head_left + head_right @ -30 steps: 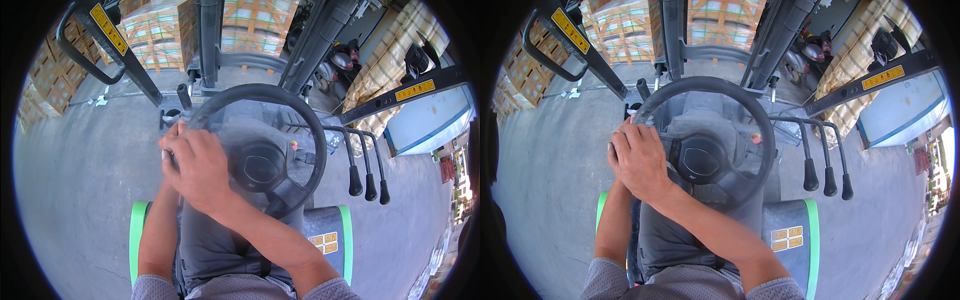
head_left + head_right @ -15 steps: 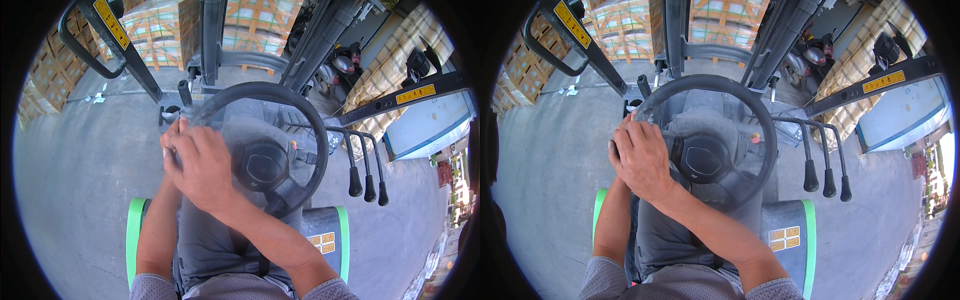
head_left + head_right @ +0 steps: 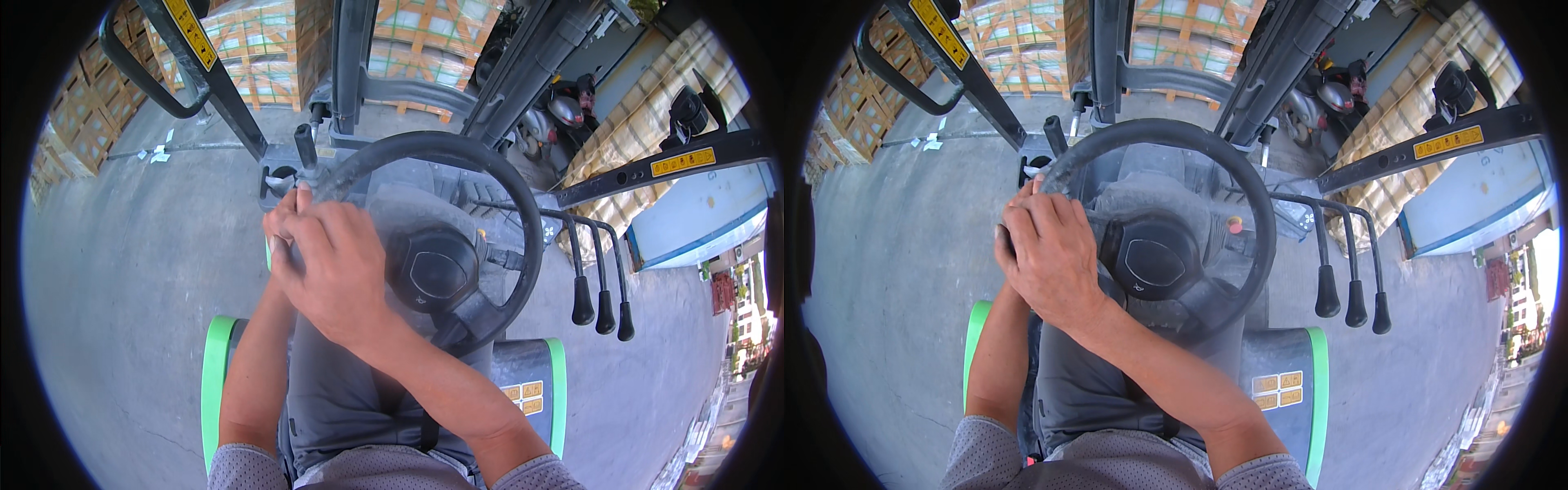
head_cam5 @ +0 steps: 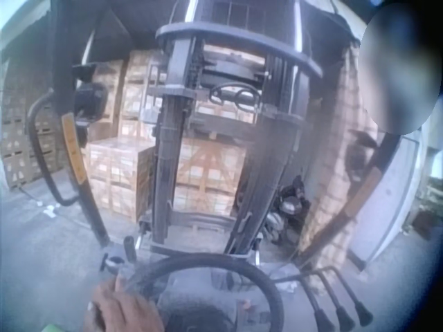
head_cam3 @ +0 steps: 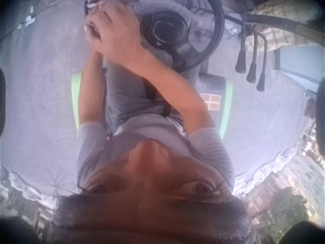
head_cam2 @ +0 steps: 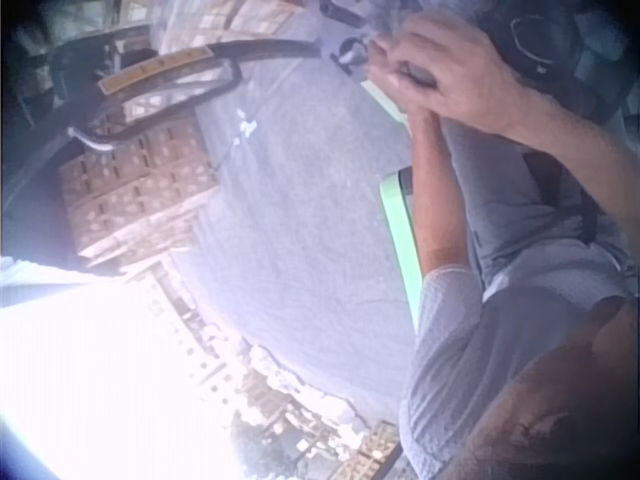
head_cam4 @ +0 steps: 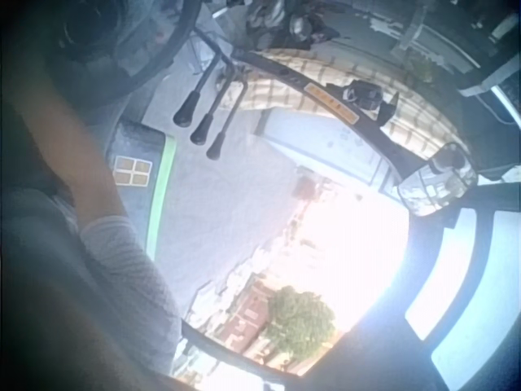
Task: The person operates a forklift in a warehouse yard, steering and maneuvering around stacked pallets. The operator uses the steering wheel and control levers to drive forward and backward, adjusting position among the loads.
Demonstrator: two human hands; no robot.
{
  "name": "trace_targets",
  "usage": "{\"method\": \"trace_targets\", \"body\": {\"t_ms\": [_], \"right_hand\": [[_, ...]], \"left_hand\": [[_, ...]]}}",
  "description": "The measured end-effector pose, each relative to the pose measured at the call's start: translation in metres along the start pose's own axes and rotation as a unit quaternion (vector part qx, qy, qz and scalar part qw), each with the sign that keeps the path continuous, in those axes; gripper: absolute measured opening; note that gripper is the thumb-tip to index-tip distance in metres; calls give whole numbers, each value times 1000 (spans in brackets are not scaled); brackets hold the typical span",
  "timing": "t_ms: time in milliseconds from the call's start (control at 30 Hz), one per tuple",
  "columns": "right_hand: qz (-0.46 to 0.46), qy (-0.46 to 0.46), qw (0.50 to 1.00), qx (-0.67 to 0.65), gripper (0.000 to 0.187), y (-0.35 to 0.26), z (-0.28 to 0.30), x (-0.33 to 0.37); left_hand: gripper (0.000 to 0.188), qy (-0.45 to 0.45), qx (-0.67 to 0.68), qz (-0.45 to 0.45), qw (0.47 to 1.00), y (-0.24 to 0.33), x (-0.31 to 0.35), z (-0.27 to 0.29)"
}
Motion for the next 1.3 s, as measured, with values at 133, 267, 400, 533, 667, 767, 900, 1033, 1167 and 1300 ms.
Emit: {"method": "trace_targets", "body": {"t_ms": [133,267,400,533,667,767,900,1033,1167,1300], "right_hand": [[-15,-1,1000,-3,34,1,-3,1],[-20,-5,1000,-4,34,3,-5,1],[-16,-10,1000,2,33,3,-5,3],[-11,-6,1000,5,32,2,-7,3],[-9,-6,1000,6,33,4,-12,1],[-2,5,1000,6,34,3,-13,1],[-1,9,1000,3,35,4,-15,2],[0,3,1000,2,34,4,-18,4],[4,7,1000,-6,33,1,-15,3],[-14,-62,998,-16,37,5,-10,1]], "left_hand": [[41,-41,78,29,996,-10,-4,0],[50,-14,91,39,995,-15,-7,-2],[49,-4,37,21,999,-12,-7,-1],[48,2,35,1,999,-7,-5,1],[48,31,-19,-82,996,3,-6,0],[48,38,15,-58,997,-2,-9,-1],[48,33,-12,-68,997,-3,-9,-1],[48,28,-31,-104,994,6,-7,1],[48,20,30,-87,996,11,-3,3],[49,-8,66,-16,998,2,-10,1]]}}
Point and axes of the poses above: each hand's wrist, its own x-axis away from the middle knuckle, its own z-axis out of the back of the hand, y = z × x, the point moved 6 cm from there along -x, towards the middle knuckle, and after that the axes turned 10 degrees about x, right-handed, at the moved point
